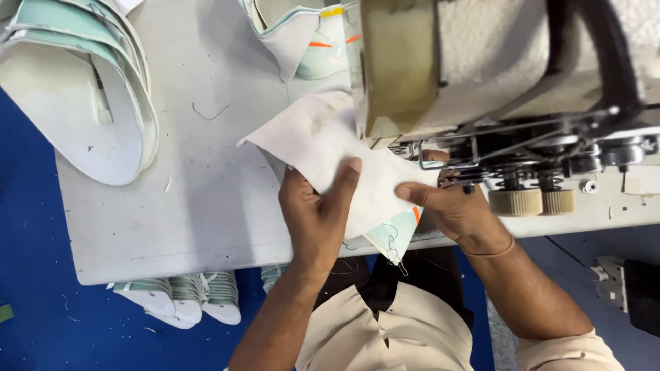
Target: The person handles a white slipper with teal and orange accents, turning it over and adjusting the fabric lining. They then place the slipper under the needle of a sewing machine and guide it through to stitch the edges.
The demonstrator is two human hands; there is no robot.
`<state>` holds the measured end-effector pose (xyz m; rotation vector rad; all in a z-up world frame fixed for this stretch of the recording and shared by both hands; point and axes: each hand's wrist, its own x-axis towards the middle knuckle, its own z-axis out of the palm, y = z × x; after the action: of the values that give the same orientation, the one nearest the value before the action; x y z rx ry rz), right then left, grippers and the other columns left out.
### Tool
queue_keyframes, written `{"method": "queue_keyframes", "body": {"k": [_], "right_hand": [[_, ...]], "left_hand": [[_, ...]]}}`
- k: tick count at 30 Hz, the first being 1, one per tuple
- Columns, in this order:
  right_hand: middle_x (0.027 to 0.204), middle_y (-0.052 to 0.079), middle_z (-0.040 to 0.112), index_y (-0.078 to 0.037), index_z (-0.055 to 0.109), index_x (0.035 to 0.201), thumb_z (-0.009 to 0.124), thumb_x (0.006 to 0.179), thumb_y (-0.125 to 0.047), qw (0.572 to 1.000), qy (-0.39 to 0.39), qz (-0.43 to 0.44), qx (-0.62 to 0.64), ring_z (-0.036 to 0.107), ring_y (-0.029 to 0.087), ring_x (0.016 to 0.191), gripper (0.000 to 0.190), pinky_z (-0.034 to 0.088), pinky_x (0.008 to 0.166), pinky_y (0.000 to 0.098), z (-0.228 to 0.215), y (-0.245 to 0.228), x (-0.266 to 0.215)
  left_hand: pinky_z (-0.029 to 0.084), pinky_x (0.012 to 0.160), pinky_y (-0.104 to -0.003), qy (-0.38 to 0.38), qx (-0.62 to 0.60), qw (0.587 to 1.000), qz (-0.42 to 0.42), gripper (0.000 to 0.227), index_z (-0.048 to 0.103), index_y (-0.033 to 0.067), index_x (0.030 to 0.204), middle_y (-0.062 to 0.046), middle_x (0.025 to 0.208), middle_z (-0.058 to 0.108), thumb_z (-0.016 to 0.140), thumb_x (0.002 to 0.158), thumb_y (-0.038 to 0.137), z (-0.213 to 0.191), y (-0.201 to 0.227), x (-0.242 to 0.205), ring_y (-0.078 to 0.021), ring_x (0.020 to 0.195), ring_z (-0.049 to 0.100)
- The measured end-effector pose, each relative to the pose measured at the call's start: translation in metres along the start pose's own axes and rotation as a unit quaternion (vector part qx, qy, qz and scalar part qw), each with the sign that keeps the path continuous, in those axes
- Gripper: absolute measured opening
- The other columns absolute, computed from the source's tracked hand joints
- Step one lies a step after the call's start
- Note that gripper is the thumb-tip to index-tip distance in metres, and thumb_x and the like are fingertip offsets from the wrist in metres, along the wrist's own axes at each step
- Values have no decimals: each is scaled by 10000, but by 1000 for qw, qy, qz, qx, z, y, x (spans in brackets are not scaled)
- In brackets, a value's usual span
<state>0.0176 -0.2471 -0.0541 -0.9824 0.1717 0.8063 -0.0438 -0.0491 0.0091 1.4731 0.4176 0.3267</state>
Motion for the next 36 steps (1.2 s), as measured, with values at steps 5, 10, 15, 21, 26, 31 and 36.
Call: {"method": "queue_keyframes", "body": {"k": [5, 10, 15, 21, 26, 31, 36], "right_hand": [[1143, 124, 715, -16, 563, 1201, 772, 748, 58, 997, 66, -21, -42, 730, 241, 1016, 504, 601, 945, 396, 8, -8, -2], [1162, 162, 719, 68, 624, 1242, 751, 837, 25, 999, 0, -27, -43, 709, 230, 1059, 427, 587, 956, 381, -13, -7, 3], [1136, 157, 729, 58, 625, 1214, 782, 829, 19, 999, 2, -12, -36, 706, 249, 1052, 418, 580, 962, 401, -16, -9, 12], [1110, 158, 749, 85, 699, 1208, 762, 906, -148, 987, -37, -24, -156, 693, 227, 1021, 387, 565, 923, 372, -21, -6, 25], [1147, 134, 746, 93, 704, 1227, 757, 924, -143, 991, -36, -16, -131, 656, 209, 1070, 388, 522, 935, 362, -14, -18, 26], [1142, 92, 731, 35, 712, 1162, 758, 896, -107, 998, -50, 13, -43, 643, 194, 1103, 305, 505, 966, 344, -41, 2, 37], [1109, 71, 717, -9, 718, 1081, 778, 1016, -13, 989, -112, -83, 51, 625, 189, 1063, 89, 512, 980, 356, -70, 14, 38]], "left_hand": [[596, 741, -287, -67, 113, 991, -2, 213, 727, -19, 1042, -79, 914, 766, 814, 921, 134, 8, 20, -10, -134, 828, 729], [577, 754, -288, -63, 60, 996, -2, 180, 706, -31, 1069, -84, 921, 752, 727, 982, 125, 7, -3, -10, -132, 836, 706], [570, 741, -299, -76, 71, 995, -3, 167, 689, -36, 1074, -85, 942, 741, 695, 983, 105, 6, -16, -4, -132, 833, 692], [581, 798, -299, -83, 17, 996, -34, 202, 678, -36, 1128, -93, 1005, 743, 700, 994, 115, -3, -25, 9, -131, 902, 697], [582, 783, -307, -99, 83, 992, -2, 195, 672, -35, 1106, -92, 995, 731, 703, 991, 119, -7, -32, 17, -141, 904, 702], [573, 756, -317, -115, 66, 991, -16, 198, 655, -42, 1103, -104, 976, 727, 697, 980, 108, -3, -27, 31, -162, 873, 701], [577, 804, -372, -140, 179, 973, 31, 197, 711, -28, 1078, -138, 980, 748, 716, 964, 132, 5, -18, 48, -236, 900, 744]]}}
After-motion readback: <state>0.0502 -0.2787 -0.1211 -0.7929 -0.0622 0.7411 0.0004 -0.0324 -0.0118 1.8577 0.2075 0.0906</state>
